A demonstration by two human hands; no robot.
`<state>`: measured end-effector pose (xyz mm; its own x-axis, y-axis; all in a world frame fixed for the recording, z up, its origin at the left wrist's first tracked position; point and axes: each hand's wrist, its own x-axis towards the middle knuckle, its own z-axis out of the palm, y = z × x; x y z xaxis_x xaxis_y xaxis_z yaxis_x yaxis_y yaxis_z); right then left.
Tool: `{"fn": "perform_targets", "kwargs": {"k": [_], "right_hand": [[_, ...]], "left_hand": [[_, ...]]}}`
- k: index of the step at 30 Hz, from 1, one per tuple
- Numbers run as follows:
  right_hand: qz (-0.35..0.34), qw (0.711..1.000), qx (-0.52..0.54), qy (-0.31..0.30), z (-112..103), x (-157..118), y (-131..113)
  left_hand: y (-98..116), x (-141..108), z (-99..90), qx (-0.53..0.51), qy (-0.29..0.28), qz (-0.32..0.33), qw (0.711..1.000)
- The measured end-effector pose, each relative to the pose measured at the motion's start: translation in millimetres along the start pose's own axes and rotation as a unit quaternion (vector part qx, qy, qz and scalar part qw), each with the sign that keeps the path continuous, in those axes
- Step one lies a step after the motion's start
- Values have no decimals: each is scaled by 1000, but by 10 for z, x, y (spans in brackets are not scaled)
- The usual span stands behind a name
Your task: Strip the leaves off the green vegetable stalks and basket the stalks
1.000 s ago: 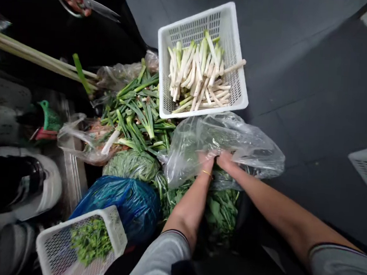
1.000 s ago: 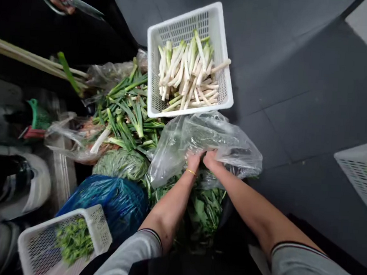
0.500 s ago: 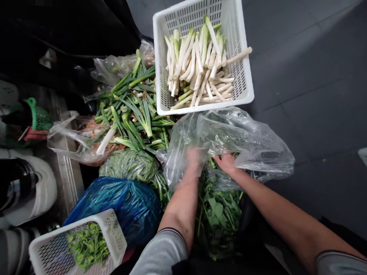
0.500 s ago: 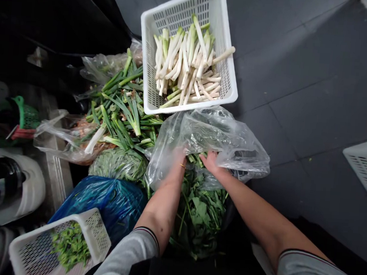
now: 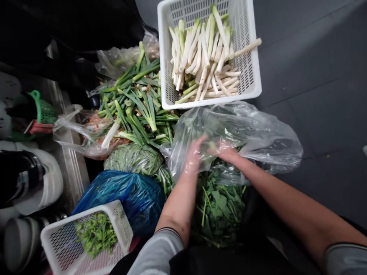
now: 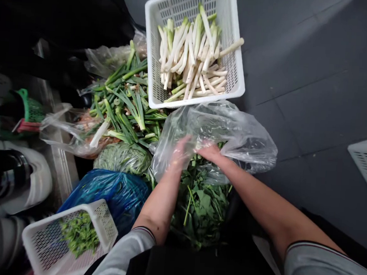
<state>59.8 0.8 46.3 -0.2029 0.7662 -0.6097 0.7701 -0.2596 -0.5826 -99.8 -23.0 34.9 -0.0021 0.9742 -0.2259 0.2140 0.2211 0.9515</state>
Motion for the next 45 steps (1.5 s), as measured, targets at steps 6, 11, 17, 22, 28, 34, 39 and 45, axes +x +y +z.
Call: {"fn": "perform_targets", "kwargs": {"k": [6,11,17,22,28,34,39,45], "right_hand": [[-18,979,203,9,-168,-384,-308],[30,984,169,-41,-230,-1162,-481],[0,999,-42,31,18,-2533,-593],[-98,968,-210,94,543,-3510,-840],[-328,897,-279,98,521,-4236,-808],[-465,878,-15,113,330,-4618,-588],[-312,919,238,-14,145,-4806,-531],[-242,855,459,7,-158,-4844,-554]], "left_hand": [[505,31,111,-323,47,-178,928],[923,-468,266,-456,62,-308,833],[1195,-1942,227,-486,25,-344,803],[1334,-2871,222,-504,56,-315,802],[1681,-3519,-127,-525,130,-196,818],[1878,-3883,-338,-513,63,-135,845],[1948,-3991,-406,-472,62,-63,877],[1959,-4261,-549,-496,44,-25,867]]}}
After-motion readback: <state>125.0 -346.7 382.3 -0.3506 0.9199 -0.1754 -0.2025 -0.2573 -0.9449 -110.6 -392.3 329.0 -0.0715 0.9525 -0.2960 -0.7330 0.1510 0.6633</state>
